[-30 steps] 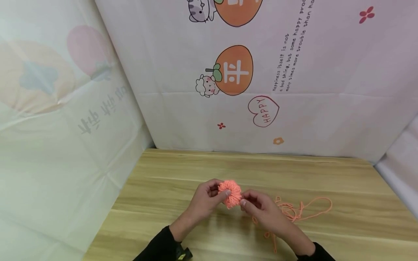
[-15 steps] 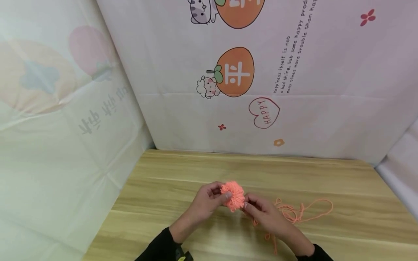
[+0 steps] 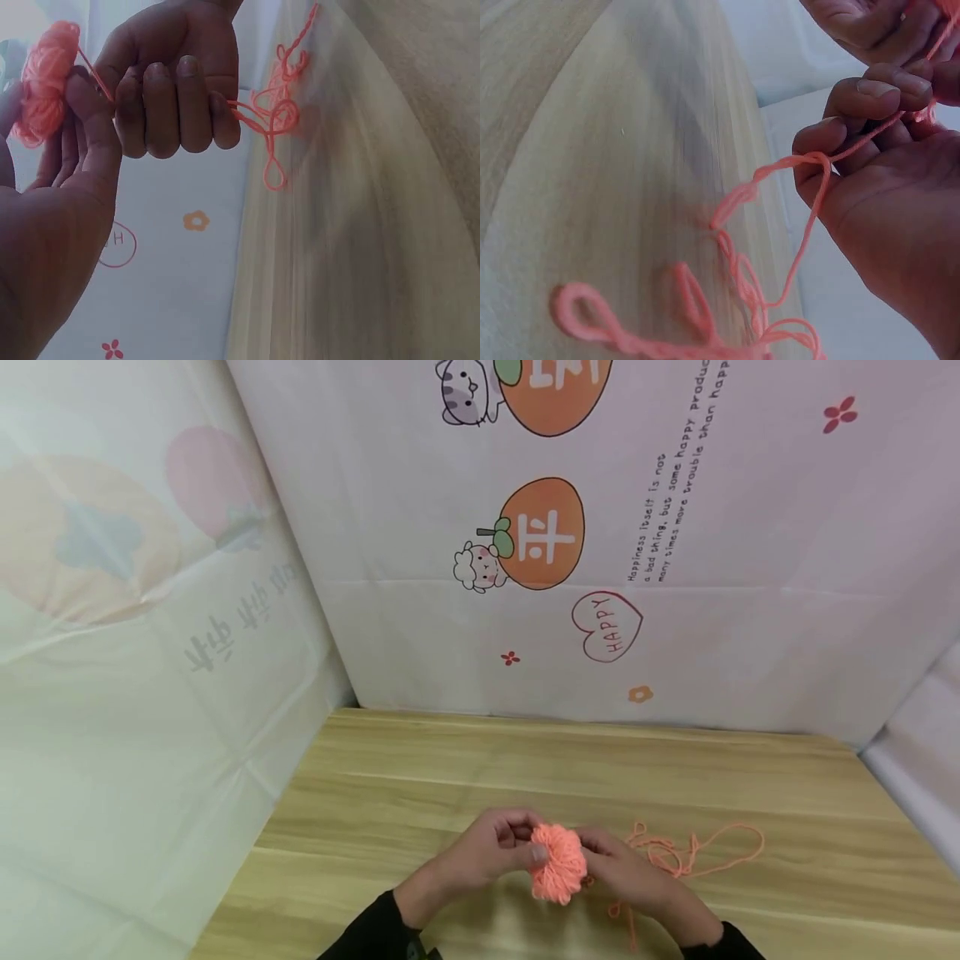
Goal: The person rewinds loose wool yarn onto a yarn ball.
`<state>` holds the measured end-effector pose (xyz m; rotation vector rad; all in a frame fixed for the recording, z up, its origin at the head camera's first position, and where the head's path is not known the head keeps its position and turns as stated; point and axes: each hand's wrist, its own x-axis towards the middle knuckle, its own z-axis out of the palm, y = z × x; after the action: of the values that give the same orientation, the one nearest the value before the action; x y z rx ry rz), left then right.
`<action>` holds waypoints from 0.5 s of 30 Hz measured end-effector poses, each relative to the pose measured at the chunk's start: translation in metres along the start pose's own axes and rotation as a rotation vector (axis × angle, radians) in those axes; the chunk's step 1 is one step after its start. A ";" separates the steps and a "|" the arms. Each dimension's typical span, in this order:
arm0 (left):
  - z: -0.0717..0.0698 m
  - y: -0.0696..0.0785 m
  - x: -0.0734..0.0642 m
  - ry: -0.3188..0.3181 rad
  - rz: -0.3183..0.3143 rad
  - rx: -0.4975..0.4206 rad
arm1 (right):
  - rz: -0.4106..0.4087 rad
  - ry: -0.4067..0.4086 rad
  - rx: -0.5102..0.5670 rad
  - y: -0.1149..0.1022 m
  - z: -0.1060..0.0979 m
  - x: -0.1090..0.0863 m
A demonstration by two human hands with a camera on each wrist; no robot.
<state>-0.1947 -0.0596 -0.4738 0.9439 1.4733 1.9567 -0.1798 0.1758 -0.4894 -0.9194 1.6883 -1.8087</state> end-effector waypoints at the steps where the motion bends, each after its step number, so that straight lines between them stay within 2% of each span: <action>1: 0.001 0.000 0.000 -0.014 0.001 0.020 | 0.000 -0.018 0.028 0.000 0.000 0.000; 4: 0.003 -0.001 -0.002 -0.034 -0.017 0.080 | 0.008 -0.067 0.098 0.000 -0.001 0.001; 6: 0.002 -0.002 -0.003 -0.043 -0.030 0.111 | 0.042 -0.060 0.107 -0.001 -0.002 0.001; 11: 0.000 -0.006 -0.005 -0.055 -0.072 0.177 | 0.126 -0.013 0.075 -0.004 -0.004 0.001; 15: -0.002 -0.009 -0.007 -0.047 -0.122 0.253 | 0.101 0.010 0.030 -0.005 -0.005 0.001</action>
<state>-0.1915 -0.0634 -0.4839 0.9732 1.7376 1.6776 -0.1835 0.1789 -0.4845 -0.7989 1.6780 -1.7707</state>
